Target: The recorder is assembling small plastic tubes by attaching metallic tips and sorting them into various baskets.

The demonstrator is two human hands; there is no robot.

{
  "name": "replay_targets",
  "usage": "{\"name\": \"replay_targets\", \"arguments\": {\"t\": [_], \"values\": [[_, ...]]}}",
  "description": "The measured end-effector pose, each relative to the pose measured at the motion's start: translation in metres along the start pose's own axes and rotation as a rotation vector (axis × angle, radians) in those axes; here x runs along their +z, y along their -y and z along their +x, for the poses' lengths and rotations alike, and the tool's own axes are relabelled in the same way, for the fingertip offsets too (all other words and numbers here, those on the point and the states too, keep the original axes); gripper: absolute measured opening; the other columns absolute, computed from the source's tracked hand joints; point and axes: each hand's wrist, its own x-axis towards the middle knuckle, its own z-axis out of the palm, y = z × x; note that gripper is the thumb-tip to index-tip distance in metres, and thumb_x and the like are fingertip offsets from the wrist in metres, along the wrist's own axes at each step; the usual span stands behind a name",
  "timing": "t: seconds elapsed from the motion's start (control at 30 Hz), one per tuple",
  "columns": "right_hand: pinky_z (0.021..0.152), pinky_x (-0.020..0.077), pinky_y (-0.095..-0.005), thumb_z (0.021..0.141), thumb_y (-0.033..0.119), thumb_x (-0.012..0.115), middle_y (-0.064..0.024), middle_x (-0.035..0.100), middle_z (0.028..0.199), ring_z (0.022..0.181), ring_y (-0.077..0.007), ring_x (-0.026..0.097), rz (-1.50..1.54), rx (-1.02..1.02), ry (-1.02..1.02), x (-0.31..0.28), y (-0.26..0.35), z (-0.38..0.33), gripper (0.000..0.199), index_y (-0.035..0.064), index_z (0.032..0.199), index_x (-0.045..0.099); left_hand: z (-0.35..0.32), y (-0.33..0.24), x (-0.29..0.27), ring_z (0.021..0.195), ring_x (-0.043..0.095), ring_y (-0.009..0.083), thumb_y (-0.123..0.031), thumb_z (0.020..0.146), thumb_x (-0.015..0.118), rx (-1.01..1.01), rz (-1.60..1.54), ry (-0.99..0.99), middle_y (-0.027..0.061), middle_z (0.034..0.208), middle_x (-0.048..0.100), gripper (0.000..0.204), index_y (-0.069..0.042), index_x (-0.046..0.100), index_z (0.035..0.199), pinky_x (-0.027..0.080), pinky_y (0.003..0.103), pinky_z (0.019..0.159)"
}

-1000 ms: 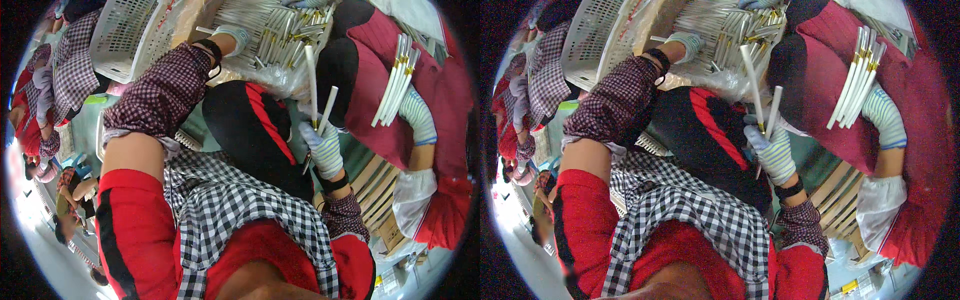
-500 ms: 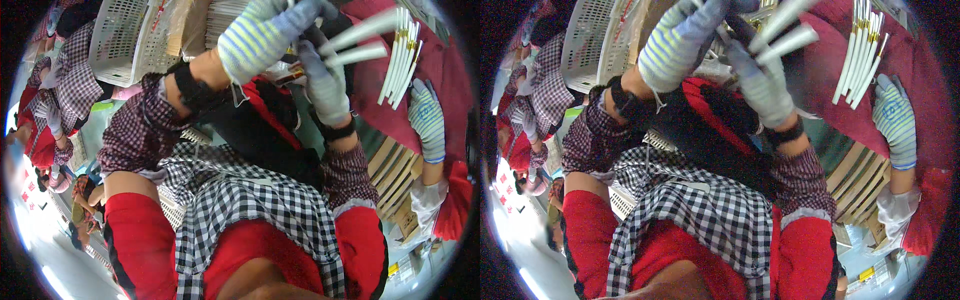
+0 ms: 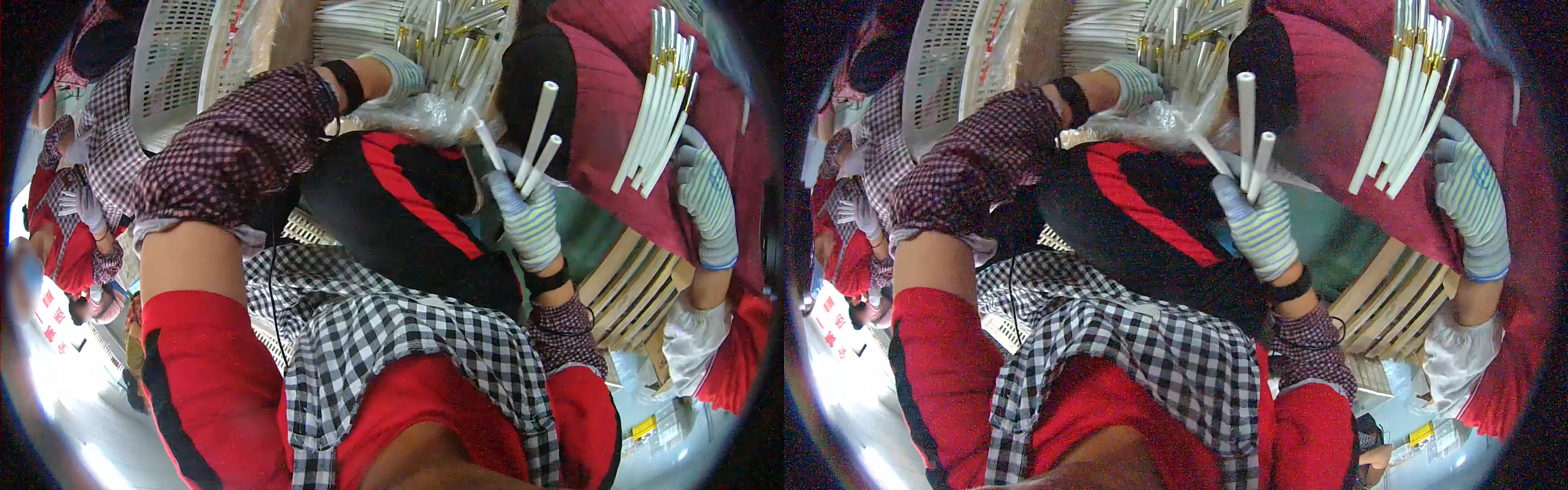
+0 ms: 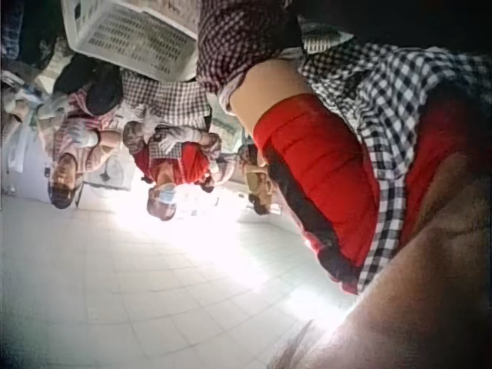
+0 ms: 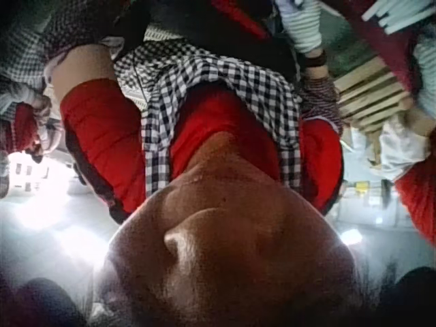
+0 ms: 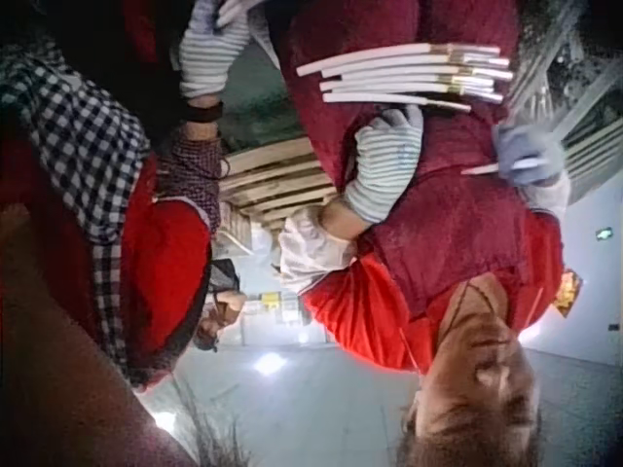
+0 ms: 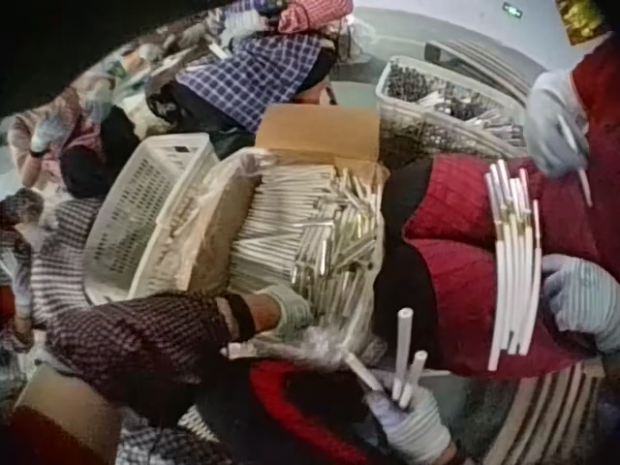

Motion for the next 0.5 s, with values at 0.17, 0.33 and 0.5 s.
{"name": "replay_targets", "arguments": {"t": [0.17,0.33,0.5], "values": [[0.08,0.0437,-0.0257,0.088,0.016,0.06,-0.0029,0.063,0.094,0.088,-0.0093,0.054,-0.153,-0.088,-0.12,0.003,-0.005,0.007,0.029,0.0005,0.112,0.06,0.007,-0.026,-0.005,0.072,0.065,0.0352,-0.015,0.076,0.057,-0.029,0.266,-0.036,0.0171,0.081,0.065,0.015,-0.007,0.067,0.084,0.053,0.042,0.062],[0.062,0.044,-0.0268,0.085,0.023,0.066,-0.0018,0.06,0.072,0.065,-0.0093,0.052,-0.001,-0.196,-0.21,-0.01,0.002,0.009,0.026,0.0026,0.1,0.065,-0.036,-0.029,-0.047,0.081,0.064,0.0358,-0.019,0.075,0.059,-0.158,0.156,-0.094,0.0194,0.085,0.065,0.025,-0.003,0.065,0.093,0.051,0.042,0.07],[0.067,0.0472,-0.0295,0.085,0.023,0.065,-0.0062,0.065,0.086,0.077,-0.0132,0.06,-0.053,-0.37,-0.211,-0.021,0.014,0.01,0.025,0.0026,0.1,0.065,-0.125,-0.058,-0.082,0.079,0.062,0.0254,-0.018,0.085,0.056,-0.219,-0.324,-0.601,0.0106,0.086,0.062,0.024,-0.004,0.054,0.104,0.048,0.037,0.069]]}}
